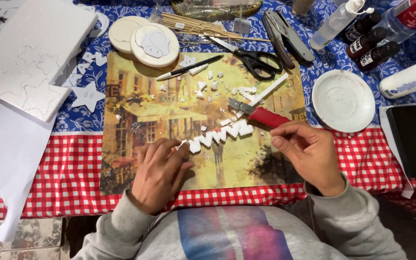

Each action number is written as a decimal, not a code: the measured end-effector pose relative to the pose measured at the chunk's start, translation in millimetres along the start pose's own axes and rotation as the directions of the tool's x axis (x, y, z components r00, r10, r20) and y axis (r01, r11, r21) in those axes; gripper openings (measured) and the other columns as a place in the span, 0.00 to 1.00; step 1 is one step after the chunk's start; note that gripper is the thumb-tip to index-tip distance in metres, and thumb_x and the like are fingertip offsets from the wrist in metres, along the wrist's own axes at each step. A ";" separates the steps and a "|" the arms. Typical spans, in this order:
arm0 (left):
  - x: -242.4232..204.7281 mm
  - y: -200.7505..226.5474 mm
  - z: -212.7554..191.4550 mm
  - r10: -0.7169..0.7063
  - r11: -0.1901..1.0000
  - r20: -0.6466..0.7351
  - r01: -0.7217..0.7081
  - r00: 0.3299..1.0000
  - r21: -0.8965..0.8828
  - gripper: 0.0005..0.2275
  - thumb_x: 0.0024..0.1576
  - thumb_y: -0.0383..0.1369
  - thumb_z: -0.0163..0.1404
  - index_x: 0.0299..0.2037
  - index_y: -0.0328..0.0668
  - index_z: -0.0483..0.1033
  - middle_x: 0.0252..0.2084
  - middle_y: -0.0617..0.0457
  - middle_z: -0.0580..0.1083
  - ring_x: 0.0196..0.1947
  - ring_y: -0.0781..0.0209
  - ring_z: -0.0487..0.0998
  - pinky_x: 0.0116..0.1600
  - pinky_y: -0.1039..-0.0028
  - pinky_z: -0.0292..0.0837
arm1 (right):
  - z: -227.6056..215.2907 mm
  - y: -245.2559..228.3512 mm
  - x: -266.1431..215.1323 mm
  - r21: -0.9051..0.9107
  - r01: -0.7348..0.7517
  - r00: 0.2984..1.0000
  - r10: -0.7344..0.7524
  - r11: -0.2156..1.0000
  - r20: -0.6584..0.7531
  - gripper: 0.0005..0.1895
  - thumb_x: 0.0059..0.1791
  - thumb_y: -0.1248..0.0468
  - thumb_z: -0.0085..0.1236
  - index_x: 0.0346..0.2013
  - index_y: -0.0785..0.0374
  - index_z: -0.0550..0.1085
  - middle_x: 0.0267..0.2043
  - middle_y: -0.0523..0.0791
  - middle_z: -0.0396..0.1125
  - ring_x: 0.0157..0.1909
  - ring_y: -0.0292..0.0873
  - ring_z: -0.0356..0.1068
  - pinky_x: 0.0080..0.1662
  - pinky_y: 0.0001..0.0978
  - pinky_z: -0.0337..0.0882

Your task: Shaping, cutting, and gluing styrofoam pieces together on a workbench.

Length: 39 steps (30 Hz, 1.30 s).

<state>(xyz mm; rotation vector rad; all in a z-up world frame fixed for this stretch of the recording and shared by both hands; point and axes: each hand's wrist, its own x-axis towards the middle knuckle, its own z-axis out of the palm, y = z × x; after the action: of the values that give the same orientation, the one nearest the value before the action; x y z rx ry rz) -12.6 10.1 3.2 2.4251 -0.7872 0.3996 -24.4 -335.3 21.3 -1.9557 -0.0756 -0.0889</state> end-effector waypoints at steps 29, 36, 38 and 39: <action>83.3 -10.5 37.2 0.123 0.986 0.497 -0.163 0.859 0.038 0.21 0.45 0.28 0.60 0.47 0.35 0.67 0.39 0.43 0.72 0.44 0.44 0.73 0.53 0.52 0.65 | -17.8 25.6 -19.0 0.466 -0.234 0.969 0.246 0.853 0.036 0.09 0.52 0.70 0.59 0.45 0.71 0.77 0.39 0.43 0.73 0.39 0.35 0.71 0.43 0.26 0.74; 102.2 -10.0 13.0 -0.005 0.998 0.660 -0.041 0.752 0.055 0.18 0.49 0.24 0.57 0.47 0.36 0.65 0.40 0.42 0.73 0.43 0.42 0.76 0.49 0.54 0.71 | -23.7 25.0 -18.1 0.424 -0.200 0.975 0.224 0.883 -0.007 0.08 0.52 0.70 0.59 0.45 0.70 0.77 0.41 0.42 0.72 0.41 0.33 0.69 0.46 0.24 0.70; 102.3 -10.3 10.6 -0.033 0.999 0.692 -0.003 0.721 0.051 0.18 0.49 0.25 0.58 0.47 0.35 0.65 0.40 0.41 0.73 0.44 0.41 0.76 0.49 0.54 0.71 | -23.1 24.3 -18.6 0.406 -0.204 0.975 0.223 0.891 0.000 0.08 0.52 0.70 0.59 0.45 0.70 0.77 0.41 0.42 0.72 0.41 0.33 0.69 0.46 0.24 0.70; 100.4 -12.3 11.7 -0.017 1.000 0.688 0.000 0.726 0.025 0.19 0.49 0.26 0.59 0.48 0.36 0.65 0.41 0.40 0.72 0.44 0.40 0.76 0.50 0.54 0.71 | -22.1 25.2 -18.8 0.393 -0.197 0.976 0.218 0.898 -0.007 0.08 0.52 0.70 0.59 0.45 0.70 0.77 0.41 0.42 0.72 0.41 0.33 0.69 0.46 0.23 0.70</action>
<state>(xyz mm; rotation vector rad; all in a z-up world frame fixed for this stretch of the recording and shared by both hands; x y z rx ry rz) 74.9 -33.4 32.0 2.5980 -1.0663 -0.5606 -41.3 -365.5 4.5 -1.5483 0.1414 0.0173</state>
